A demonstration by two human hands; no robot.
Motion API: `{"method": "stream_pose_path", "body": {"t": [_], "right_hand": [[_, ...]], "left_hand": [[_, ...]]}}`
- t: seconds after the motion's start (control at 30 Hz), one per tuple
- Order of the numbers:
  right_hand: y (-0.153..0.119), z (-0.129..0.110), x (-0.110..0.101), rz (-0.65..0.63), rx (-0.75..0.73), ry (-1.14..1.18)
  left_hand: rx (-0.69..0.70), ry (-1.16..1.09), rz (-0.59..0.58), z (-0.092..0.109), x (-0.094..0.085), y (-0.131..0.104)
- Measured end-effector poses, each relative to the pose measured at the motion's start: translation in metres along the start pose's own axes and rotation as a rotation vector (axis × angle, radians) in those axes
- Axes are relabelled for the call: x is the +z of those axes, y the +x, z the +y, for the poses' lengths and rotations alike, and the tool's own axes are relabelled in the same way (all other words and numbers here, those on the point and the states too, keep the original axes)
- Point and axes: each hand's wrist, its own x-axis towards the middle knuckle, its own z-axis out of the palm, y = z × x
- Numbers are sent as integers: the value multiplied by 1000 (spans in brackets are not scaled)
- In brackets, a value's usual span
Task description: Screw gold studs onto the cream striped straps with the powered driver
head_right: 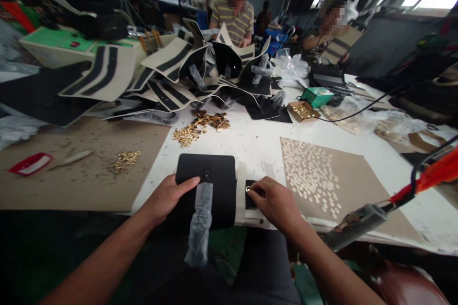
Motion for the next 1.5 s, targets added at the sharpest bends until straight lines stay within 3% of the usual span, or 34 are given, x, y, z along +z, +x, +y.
{"method": "stream_pose_path", "body": {"t": [0.43, 0.57, 0.83, 1.03, 1.3, 1.5], "right_hand": [[10, 3, -10, -107, -8, -23], [11, 8, -9, -112, -80, -29], [3, 1, -15, -127, -197, -313], [6, -8, -17, -159, -94, -353], [8, 5, -20, -175, -62, -89], [6, 7, -15, -109, -66, -71]], "left_hand": [[10, -25, -17, 0, 0, 1], [11, -10, 2, 0, 0, 1], [1, 26, -23, -4, -2, 2], [0, 15, -17, -4, -1, 2], [14, 11, 4, -7, -1, 3], [5, 33, 12, -4, 3, 2]]}}
